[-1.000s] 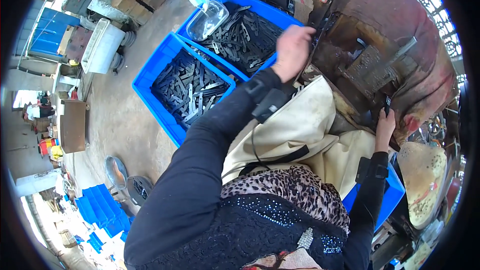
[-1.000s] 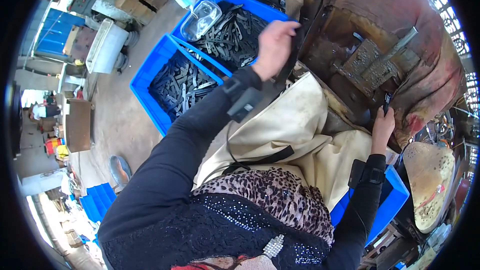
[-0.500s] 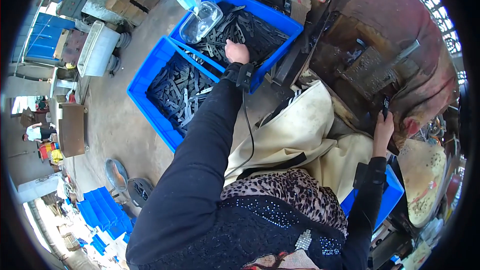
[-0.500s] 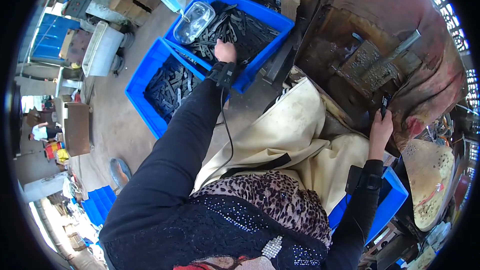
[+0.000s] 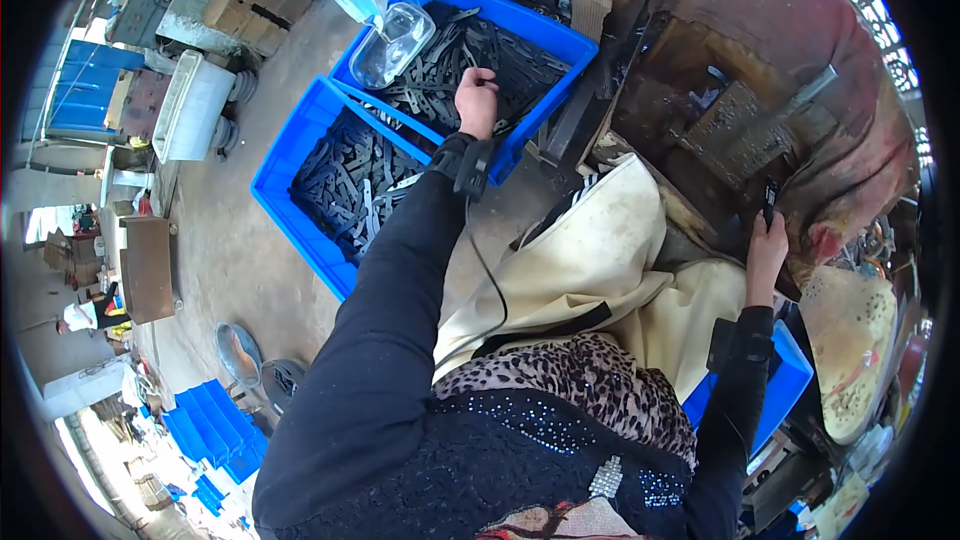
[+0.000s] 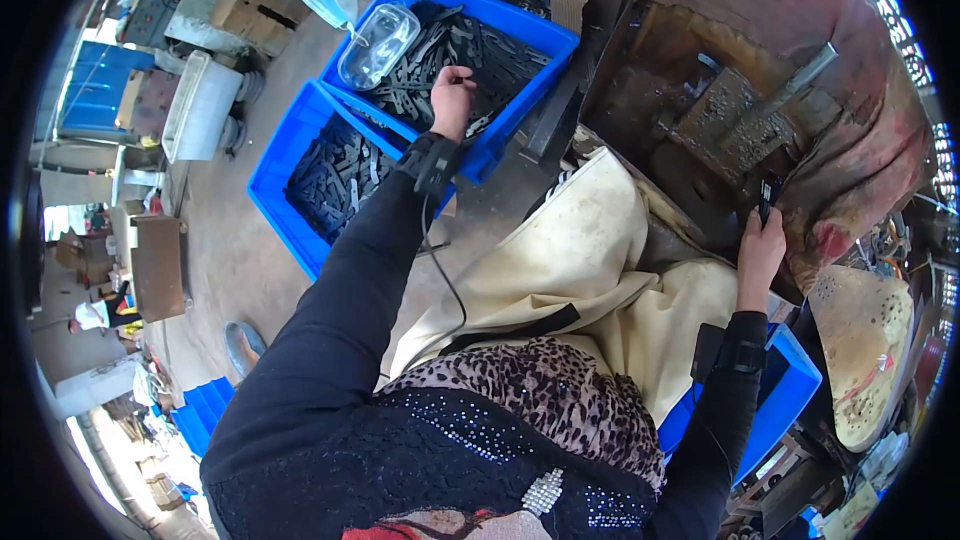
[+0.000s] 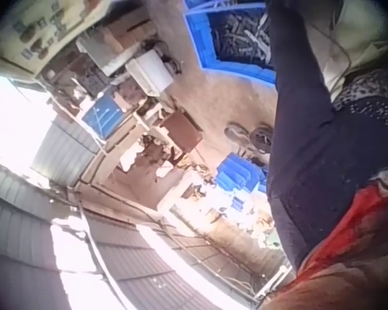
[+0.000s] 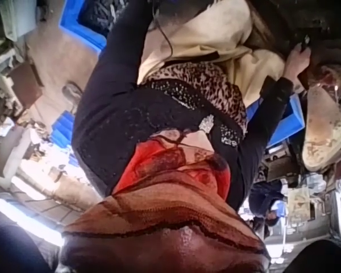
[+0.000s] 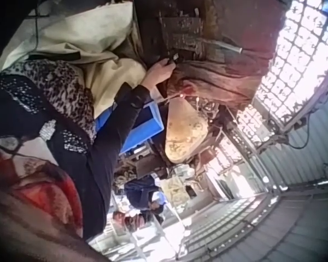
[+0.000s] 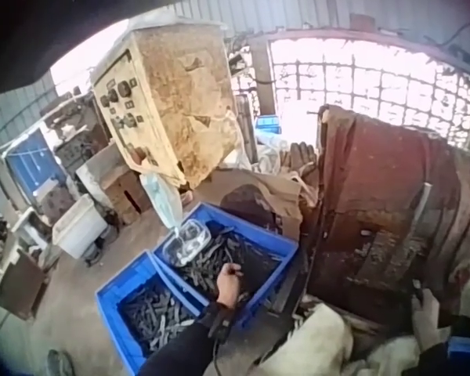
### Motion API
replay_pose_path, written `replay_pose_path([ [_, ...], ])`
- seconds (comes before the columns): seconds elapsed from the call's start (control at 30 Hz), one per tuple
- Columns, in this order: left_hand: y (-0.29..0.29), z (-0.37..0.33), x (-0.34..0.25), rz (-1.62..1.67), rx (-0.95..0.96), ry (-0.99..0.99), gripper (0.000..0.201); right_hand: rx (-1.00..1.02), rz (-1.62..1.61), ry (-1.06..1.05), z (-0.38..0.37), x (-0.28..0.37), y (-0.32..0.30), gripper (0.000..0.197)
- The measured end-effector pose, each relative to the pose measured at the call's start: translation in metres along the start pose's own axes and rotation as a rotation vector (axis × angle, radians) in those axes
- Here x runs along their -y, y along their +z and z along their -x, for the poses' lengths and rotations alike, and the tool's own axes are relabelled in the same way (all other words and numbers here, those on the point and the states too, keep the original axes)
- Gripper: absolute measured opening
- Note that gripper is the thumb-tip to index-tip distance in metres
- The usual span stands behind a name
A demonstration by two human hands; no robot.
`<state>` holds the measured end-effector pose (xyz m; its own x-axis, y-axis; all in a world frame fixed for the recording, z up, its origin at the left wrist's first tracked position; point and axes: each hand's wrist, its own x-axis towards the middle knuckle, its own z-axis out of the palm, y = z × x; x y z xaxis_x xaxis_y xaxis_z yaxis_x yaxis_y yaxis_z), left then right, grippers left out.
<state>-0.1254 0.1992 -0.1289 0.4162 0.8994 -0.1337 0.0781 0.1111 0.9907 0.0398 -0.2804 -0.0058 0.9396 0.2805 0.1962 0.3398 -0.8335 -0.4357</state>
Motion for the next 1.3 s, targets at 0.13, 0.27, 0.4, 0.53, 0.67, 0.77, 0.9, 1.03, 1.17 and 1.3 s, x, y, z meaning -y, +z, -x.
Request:
replay_pose_path([
  [0.13,0.029,0.057,-0.071,-0.127,0.121,0.398,0.018,-0.008,0.029,0.012,-0.001,-0.003,-0.001,0.020],
  [0.27,0.093,0.121,-0.142,-0.206,0.265,0.917,0.002,-0.049,0.049,-0.011,0.000,-0.008,-0.003,0.021],
  [0.4,0.141,0.162,-0.160,-0.357,0.553,1.055,0.011,-0.053,0.123,0.081,0.001,-0.004,0.000,0.025],
  [0.53,0.166,0.175,-0.136,-0.495,0.607,1.102,0.017,-0.012,0.074,0.207,0.002,0.028,-0.007,0.024],
  [0.67,0.174,0.180,-0.131,-0.828,0.713,0.997,0.025,-0.047,0.053,0.224,0.006,0.024,-0.013,0.023],
  [0.77,0.179,0.180,-0.131,-0.992,0.746,0.900,0.029,-0.060,0.019,0.214,0.006,0.019,-0.014,0.024],
  [0.9,0.179,0.180,-0.132,-1.058,0.793,0.844,0.031,-0.089,-0.071,0.217,-0.011,0.016,-0.022,0.026],
  [1.03,0.176,0.184,-0.142,-1.051,0.779,0.843,0.031,-0.307,-0.266,0.093,-0.065,0.046,-0.063,0.032],
  [1.17,0.180,0.181,-0.140,-1.077,0.801,0.811,0.032,-0.462,-0.259,-0.103,-0.134,0.087,-0.086,0.036],
  [1.3,0.181,0.180,-0.134,-1.082,0.792,0.818,0.031,-0.428,-0.116,-0.110,-0.173,0.110,-0.085,0.037],
])
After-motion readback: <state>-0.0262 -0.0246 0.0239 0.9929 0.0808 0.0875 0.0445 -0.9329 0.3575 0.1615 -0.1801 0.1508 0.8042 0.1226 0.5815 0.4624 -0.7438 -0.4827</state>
